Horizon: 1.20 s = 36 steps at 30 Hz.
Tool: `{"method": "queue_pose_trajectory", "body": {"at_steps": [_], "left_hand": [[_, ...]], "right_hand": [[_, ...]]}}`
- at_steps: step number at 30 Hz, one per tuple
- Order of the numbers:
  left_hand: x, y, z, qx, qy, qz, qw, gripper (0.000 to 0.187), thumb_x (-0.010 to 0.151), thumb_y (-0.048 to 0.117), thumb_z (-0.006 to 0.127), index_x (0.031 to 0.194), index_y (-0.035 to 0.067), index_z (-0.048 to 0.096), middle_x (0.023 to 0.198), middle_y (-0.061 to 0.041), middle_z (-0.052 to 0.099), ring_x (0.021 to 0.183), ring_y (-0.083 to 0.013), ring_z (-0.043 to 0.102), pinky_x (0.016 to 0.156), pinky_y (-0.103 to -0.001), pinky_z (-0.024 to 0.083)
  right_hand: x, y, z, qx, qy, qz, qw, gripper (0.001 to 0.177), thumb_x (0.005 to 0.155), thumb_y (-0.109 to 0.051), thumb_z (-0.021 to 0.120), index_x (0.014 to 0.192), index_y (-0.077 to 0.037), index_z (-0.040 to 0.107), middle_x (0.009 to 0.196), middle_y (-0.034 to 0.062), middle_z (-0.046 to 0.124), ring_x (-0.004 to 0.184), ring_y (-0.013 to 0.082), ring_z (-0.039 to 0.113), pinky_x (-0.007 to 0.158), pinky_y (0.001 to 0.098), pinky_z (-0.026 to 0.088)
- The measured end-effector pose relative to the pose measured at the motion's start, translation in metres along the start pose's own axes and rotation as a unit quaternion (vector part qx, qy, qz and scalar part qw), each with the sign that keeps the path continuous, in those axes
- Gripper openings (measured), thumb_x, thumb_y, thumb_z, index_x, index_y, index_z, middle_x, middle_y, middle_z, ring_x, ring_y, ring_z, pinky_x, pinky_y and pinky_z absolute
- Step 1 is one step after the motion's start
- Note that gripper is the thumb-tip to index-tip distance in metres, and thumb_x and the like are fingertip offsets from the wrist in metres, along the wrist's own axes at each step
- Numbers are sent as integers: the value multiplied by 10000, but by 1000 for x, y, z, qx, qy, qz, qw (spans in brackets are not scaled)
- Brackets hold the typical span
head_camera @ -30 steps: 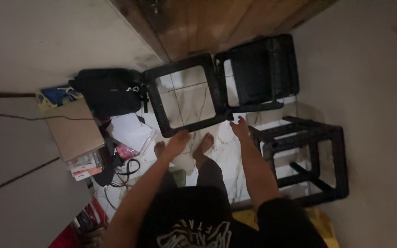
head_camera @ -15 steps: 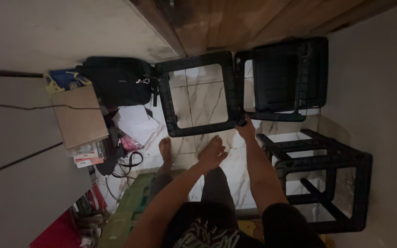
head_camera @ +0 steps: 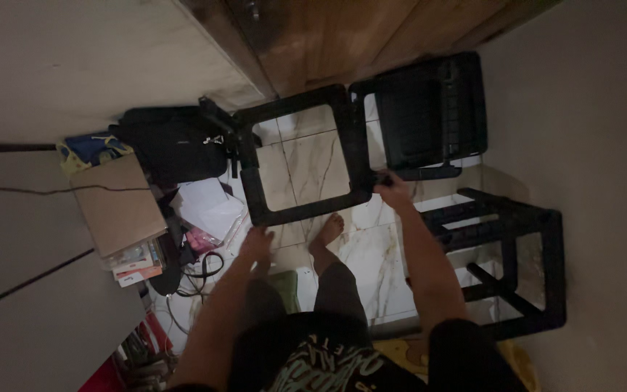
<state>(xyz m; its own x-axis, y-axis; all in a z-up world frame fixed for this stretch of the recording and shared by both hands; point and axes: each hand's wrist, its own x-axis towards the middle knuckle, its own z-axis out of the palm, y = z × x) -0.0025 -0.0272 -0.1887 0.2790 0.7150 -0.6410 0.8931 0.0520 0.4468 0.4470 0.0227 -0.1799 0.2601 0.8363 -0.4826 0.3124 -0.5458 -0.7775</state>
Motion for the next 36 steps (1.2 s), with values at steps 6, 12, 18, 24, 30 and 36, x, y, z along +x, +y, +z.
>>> {"method": "queue_pose_trajectory", "body": {"at_steps": [6, 12, 18, 24, 30, 36], "left_hand": [[8, -47, -19, -191, 69, -227, 953, 701, 879, 539, 655, 1314, -3, 567, 1201, -357, 631, 1145, -501, 631, 971, -509, 518], [32, -66, 15, -25, 16, -99, 995, 667, 917, 522, 616, 1378, 41, 612, 1332, -366, 587, 1232, -505, 587, 1066, -495, 484], [91, -68, 37, -352, 185, -260, 880, 897, 884, 578, 743, 1436, -86, 498, 1360, -349, 589, 1289, -447, 563, 1082, -447, 441], [126, -103, 31, -487, -12, -246, 838, 872, 845, 633, 695, 1426, -9, 591, 1330, -242, 681, 1168, -343, 659, 998, -413, 496], [135, -89, 27, -563, -19, -204, 801, 650, 848, 513, 727, 1229, 3, 591, 1148, -188, 691, 1062, -317, 652, 895, -436, 511], [136, -67, 19, -555, 95, -178, 807, 578, 930, 484, 677, 1152, -49, 652, 1074, -187, 697, 1007, -271, 636, 925, -366, 485]], "right_hand": [[-15, -2, -11, -4, -28, 77, 997, 571, 773, -111, 768, 1335, -70, 675, 745, 92, 643, 644, 166, 593, 579, 328, 495], [-3, -3, -35, 2, -60, 132, 989, 604, 787, -95, 759, 1372, -62, 613, 907, 117, 715, 743, 187, 696, 665, 340, 601], [1, -62, -66, -13, -106, 214, 971, 660, 827, -157, 737, 1446, -87, 519, 1150, 186, 707, 880, 282, 767, 790, 396, 652], [25, -88, -79, -73, -92, 242, 963, 665, 873, -211, 709, 1455, -20, 452, 1226, 236, 699, 918, 337, 766, 814, 417, 653], [30, -71, -87, -92, -60, 221, 969, 599, 888, -274, 705, 1412, -31, 548, 1121, 191, 741, 882, 282, 756, 808, 393, 636], [17, -57, -91, -68, 6, 58, 996, 455, 932, -350, 795, 1203, 2, 696, 954, 125, 662, 785, 166, 623, 689, 325, 515]]}}
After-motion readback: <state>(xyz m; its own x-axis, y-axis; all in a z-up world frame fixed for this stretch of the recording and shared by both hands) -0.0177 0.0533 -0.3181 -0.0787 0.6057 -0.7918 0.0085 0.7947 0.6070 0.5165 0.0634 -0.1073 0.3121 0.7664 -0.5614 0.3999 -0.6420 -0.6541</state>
